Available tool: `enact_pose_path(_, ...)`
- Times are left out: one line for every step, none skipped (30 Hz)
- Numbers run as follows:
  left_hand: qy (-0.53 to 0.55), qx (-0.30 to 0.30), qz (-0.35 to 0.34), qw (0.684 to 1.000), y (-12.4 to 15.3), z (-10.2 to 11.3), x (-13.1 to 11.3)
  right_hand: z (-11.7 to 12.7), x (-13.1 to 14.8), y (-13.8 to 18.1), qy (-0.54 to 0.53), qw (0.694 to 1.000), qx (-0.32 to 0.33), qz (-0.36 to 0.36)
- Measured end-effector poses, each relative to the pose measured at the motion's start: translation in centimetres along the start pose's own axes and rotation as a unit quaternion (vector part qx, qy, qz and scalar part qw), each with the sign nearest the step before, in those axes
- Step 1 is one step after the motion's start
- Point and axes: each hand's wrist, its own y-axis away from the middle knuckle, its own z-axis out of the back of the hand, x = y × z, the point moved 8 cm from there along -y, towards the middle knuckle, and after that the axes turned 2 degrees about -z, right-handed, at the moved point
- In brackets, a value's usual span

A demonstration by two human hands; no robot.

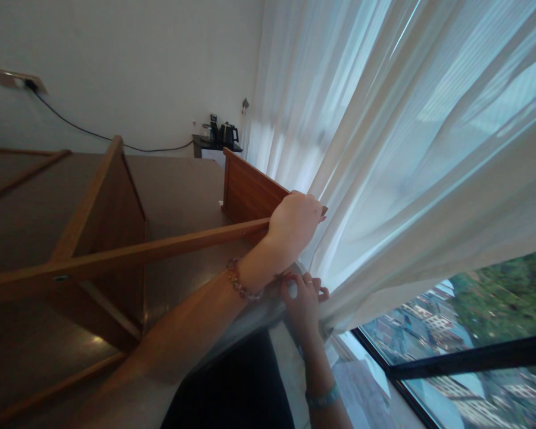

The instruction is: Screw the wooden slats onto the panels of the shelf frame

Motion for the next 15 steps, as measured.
enact_pose_path(-0.001,0.004,0.001,1.000,0.01,-0.01,0.00,-0.07,-0.12,0.00,-0.007,1.000,0.001,0.001)
enact_pose_path(-0.001,0.006,0.001,1.000,0.01,-0.02,0.00,-0.15,-0.21,0.00,-0.014,1.000,0.002,0.005)
enact_pose_path(-0.001,0.007,0.001,1.000,0.02,-0.01,-0.01,-0.23,-0.28,-0.01,-0.022,1.000,0.003,0.010)
enact_pose_path(-0.001,0.006,0.000,1.000,0.02,0.01,-0.02,-0.30,-0.35,-0.03,-0.028,0.999,0.003,0.017)
enact_pose_path(0.000,0.004,-0.001,1.000,0.03,0.03,-0.03,-0.39,-0.43,-0.06,-0.034,0.999,0.004,0.023)
enact_pose_path(0.001,0.002,-0.001,1.000,0.03,0.04,-0.02,-0.48,-0.52,-0.11,-0.040,0.999,0.005,0.028)
enact_pose_path(0.002,0.001,-0.001,1.000,0.02,0.04,-0.01,-0.58,-0.64,-0.18,-0.048,0.998,0.006,0.031)
enact_pose_path(0.003,0.000,-0.002,1.000,0.01,0.02,-0.02,-0.70,-0.75,-0.25,-0.061,0.997,0.008,0.035)
enact_pose_path(0.004,0.002,-0.004,1.000,-0.01,-0.01,-0.04,-0.80,-0.87,-0.33,-0.077,0.996,0.011,0.038)
enact_pose_path(0.004,0.003,-0.006,1.000,-0.03,-0.04,-0.08,-0.88,-0.96,-0.40,-0.092,0.995,0.013,0.043)
enact_pose_path(0.004,0.004,-0.009,1.000,-0.06,-0.06,-0.12,-0.93,-1.01,-0.46,-0.105,0.993,0.013,0.051)
enact_pose_path(0.005,0.005,-0.010,1.000,-0.08,-0.07,-0.15,-0.92,-1.03,-0.51,-0.110,0.992,0.011,0.061)
enact_pose_path(0.005,0.005,-0.009,1.000,-0.10,-0.07,-0.14,-0.85,-1.00,-0.53,-0.108,0.991,0.006,0.074)
enact_pose_path(0.006,0.005,-0.007,1.000,-0.12,-0.08,-0.13,-0.74,-0.93,-0.53,-0.101,0.991,-0.001,0.087)
enact_pose_path(0.006,0.006,-0.004,1.000,-0.12,-0.09,-0.09,-0.61,-0.86,-0.51,-0.089,0.991,-0.010,0.100)
